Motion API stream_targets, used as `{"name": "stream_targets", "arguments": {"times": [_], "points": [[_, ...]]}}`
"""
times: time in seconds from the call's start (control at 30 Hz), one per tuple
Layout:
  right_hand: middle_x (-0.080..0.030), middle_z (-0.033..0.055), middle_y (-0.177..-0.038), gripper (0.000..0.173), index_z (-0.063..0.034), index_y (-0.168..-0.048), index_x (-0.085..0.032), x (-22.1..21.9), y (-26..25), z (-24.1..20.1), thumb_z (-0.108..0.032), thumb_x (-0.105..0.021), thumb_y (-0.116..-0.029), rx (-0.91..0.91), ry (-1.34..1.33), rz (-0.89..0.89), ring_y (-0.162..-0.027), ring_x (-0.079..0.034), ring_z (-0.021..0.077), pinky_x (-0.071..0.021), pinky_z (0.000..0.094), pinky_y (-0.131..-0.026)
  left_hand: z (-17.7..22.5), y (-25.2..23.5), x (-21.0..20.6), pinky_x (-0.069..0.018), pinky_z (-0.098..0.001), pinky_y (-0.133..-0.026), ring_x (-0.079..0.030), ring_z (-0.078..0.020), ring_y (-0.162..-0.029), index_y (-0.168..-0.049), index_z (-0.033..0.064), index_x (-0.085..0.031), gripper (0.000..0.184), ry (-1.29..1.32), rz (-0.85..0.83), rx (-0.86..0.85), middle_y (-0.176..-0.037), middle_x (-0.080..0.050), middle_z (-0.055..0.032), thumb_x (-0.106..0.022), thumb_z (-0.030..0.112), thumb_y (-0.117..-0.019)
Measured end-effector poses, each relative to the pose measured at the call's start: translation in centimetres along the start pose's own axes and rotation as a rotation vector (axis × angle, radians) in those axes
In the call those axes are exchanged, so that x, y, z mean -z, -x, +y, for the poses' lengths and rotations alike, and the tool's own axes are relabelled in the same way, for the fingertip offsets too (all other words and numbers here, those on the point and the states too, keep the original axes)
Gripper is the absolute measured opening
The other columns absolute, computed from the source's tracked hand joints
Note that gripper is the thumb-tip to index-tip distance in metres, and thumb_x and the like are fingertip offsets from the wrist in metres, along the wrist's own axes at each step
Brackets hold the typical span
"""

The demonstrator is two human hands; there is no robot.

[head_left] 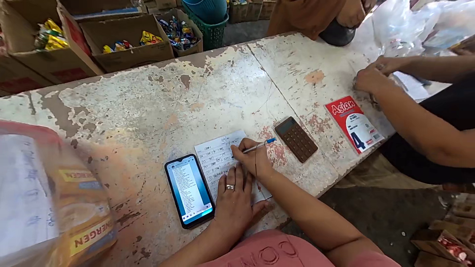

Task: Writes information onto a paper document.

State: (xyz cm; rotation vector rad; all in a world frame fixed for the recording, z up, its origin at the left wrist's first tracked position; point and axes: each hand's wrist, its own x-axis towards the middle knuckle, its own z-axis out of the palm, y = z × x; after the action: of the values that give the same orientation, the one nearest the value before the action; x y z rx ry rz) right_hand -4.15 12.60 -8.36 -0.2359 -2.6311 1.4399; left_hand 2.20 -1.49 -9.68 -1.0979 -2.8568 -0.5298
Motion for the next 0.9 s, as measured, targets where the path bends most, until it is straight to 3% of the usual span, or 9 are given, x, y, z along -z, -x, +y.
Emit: {"name": "stream_targets", "arguments": {"times": [0.13,0.23,0.27,0.33,0.4,0.43,0.57,0.67,0.9], "points": [[-0.046,-0.0017,-0.055,0.031,-0.0072,-0.066,-0.051,0.2,-0.1,-0.1,-0.009,-0.068,-0.0926,-0.013,0.016,-0.010,-0.048,-0.043,0.0041,-0.0356,0.0222,-0.048,0.0,-0.1,0.0,-0.0438,-0.0628,-0.104,-0.054,-0.0446,-0.134,-0.139,0.0060,-0.063,0.092,-0.001,0.003,-0.003,-0.148,-0.053,-0.0252,-0.035,0.079,-0.0903],[-0.051,-0.0016,-0.059,0.028,-0.0054,-0.072,-0.058,0.0,0.0,0.2,-0.016,-0.073,-0.0928,0.058,-0.021,-0.007,-0.050,-0.046,0.0030,-0.0382,0.0206,-0.049,0.1,-0.1,0.9,-0.0375,-0.0640,-0.110,-0.047,-0.0459,-0.140,-0.144,0.0056,-0.057,0.082,0.075,-0.108,0.011,-0.154,-0.045,-0.0265,-0.048,0.068,-0.0925],[-0.057,-0.0019,-0.064,0.024,-0.0044,-0.077,-0.062,0.1,0.0,0.2,-0.017,-0.075,-0.0924,0.087,-0.056,-0.018,-0.054,-0.050,0.0013,-0.0425,0.0192,-0.052,0.1,-0.1,1.1,-0.0361,-0.0633,-0.111,-0.045,-0.0452,-0.142,-0.146,0.0067,-0.055,0.078,0.088,-0.132,0.019,-0.155,-0.044,-0.0261,-0.052,0.063,-0.0924],[-0.068,0.0004,-0.085,0.013,0.0001,-0.097,-0.069,0.6,0.0,-0.1,-0.012,-0.071,-0.0945,0.148,-0.143,-0.029,-0.072,-0.062,-0.0004,-0.0542,0.0184,-0.068,0.1,-0.1,1.0,-0.0358,-0.0624,-0.113,-0.045,-0.0445,-0.142,-0.150,0.0082,-0.051,0.075,0.088,-0.133,0.026,-0.157,-0.042,-0.0258,-0.053,0.057,-0.0933],[-0.069,0.0027,-0.106,0.022,0.0019,-0.115,-0.067,1.3,-0.1,0.0,-0.013,-0.062,-0.1004,0.192,-0.202,0.005,-0.088,-0.064,0.0009,-0.0557,0.0204,-0.080,0.1,0.0,0.8,-0.0344,-0.0615,-0.114,-0.043,-0.0443,-0.144,-0.153,0.0086,-0.047,0.073,0.079,-0.128,0.023,-0.158,-0.040,-0.0261,-0.050,0.055,-0.0968],[-0.068,0.0019,-0.110,0.024,0.0005,-0.119,-0.065,1.6,-0.3,0.2,-0.017,-0.057,-0.1034,0.191,-0.217,0.053,-0.086,-0.063,0.0005,-0.0550,0.0199,-0.078,0.0,-0.1,0.9,-0.0311,-0.0616,-0.116,-0.039,-0.0440,-0.146,-0.155,0.0085,-0.044,0.072,0.086,-0.149,0.027,-0.160,-0.036,-0.0261,-0.048,0.054,-0.0991],[-0.067,-0.0033,-0.103,0.030,-0.0053,-0.127,-0.058,2.7,-1.2,1.8,-0.027,-0.045,-0.1099,0.090,-0.284,0.212,-0.072,-0.058,0.0000,-0.0504,0.0178,-0.065,-0.1,-0.3,1.4,-0.0167,-0.0615,-0.122,-0.023,-0.0423,-0.154,-0.160,0.0095,-0.033,0.070,0.140,-0.257,0.059,-0.166,-0.022,-0.0266,-0.042,0.051,-0.1040],[-0.067,-0.0059,-0.099,0.026,-0.0105,-0.125,-0.057,2.8,-1.7,2.2,-0.030,-0.046,-0.1098,-0.020,-0.342,0.258,-0.068,-0.058,-0.0003,-0.0502,0.0163,-0.061,0.0,-0.4,1.5,-0.0157,-0.0610,-0.123,-0.022,-0.0420,-0.155,-0.160,0.0098,-0.032,0.068,0.145,-0.261,0.069,-0.166,-0.021,-0.0265,-0.041,0.049,-0.1050],[-0.067,-0.0050,-0.096,0.024,-0.0066,-0.121,-0.059,2.2,-1.5,2.0,-0.024,-0.050,-0.1083,0.040,-0.280,0.242,-0.068,-0.058,-0.0015,-0.0498,0.0144,-0.062,-0.1,-0.5,1.8,-0.0149,-0.0611,-0.123,-0.020,-0.0428,-0.155,-0.161,0.0096,-0.031,0.069,0.148,-0.293,0.068,-0.167,-0.019,-0.0268,-0.040,0.049,-0.1053]]}}
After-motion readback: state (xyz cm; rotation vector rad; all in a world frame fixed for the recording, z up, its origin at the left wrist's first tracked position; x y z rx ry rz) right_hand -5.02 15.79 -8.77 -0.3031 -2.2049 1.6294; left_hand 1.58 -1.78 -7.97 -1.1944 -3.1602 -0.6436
